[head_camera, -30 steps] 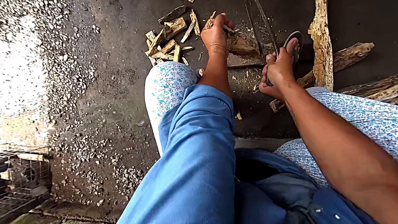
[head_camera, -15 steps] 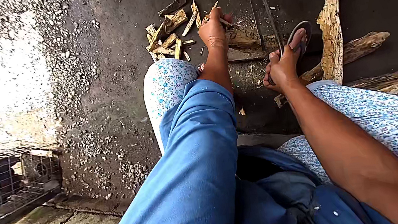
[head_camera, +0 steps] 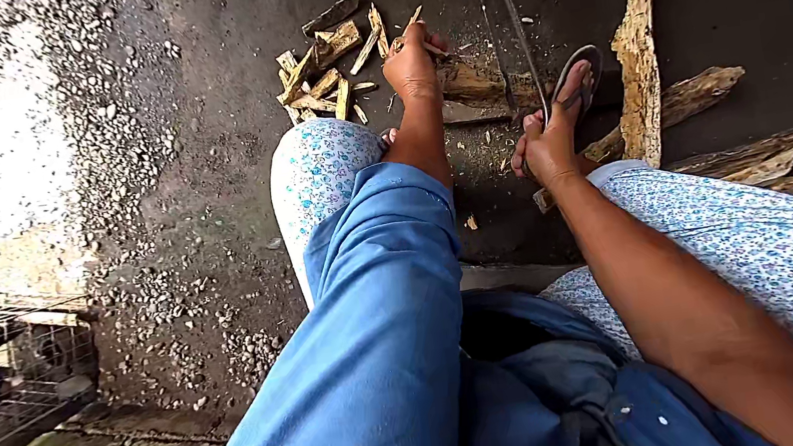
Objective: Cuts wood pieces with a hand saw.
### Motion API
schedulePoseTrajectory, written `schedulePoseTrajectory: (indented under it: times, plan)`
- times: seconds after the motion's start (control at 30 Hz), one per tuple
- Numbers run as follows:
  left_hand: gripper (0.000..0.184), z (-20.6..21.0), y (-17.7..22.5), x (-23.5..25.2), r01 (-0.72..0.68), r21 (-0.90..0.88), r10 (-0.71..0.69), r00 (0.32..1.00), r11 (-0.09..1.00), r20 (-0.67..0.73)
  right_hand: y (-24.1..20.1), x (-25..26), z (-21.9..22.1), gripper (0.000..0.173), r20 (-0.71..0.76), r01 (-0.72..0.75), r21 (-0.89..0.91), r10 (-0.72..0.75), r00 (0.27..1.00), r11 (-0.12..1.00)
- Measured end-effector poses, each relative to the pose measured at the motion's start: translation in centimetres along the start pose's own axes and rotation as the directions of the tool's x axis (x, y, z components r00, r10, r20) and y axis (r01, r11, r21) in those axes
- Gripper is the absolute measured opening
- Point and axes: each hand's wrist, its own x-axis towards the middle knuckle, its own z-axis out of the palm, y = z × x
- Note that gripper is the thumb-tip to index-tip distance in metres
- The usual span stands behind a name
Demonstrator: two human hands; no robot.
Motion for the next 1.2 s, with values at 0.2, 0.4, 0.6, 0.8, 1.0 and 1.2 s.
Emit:
schedulePoseTrajectory:
  times: [0.2,0.4,0.6,0.8,1.0,1.2]
  plan:
    - [0.017,0.2,0.0,0.7,0.018,0.004,-0.018,1.000,1.000,-0.020,-0.4,-9.1,-2.6,0.031,0.069,-0.095,-0.022,0.096,0.993,0.995]
    - [0.015,0.4,-0.1,0.6,0.031,-0.012,-0.031,1.000,0.999,0.006,-0.4,-5.6,-1.3,0.033,0.021,-0.097,-0.045,0.098,0.995,0.994]
    - [0.022,0.1,-0.1,-0.4,0.045,0.089,-0.040,0.998,0.995,-0.049,0.8,1.5,0.5,0.037,-0.047,0.046,-0.090,-0.051,0.998,0.995]
    - [0.061,-0.8,-0.5,-1.4,0.269,0.312,-0.146,0.919,0.911,-0.366,2.5,-0.2,2.7,0.029,-0.013,0.032,0.225,-0.030,0.999,0.974]
    - [0.018,0.2,-0.9,-1.0,-0.126,0.146,0.122,0.992,0.981,0.034,-2.3,-0.2,-2.6,0.024,0.069,-0.148,0.238,0.135,0.988,0.960]
    - [0.016,0.3,-0.7,0.5,-0.108,0.083,0.094,0.982,0.991,0.166,-1.2,-4.3,-5.1,0.018,0.079,-0.109,0.162,0.097,0.992,0.981]
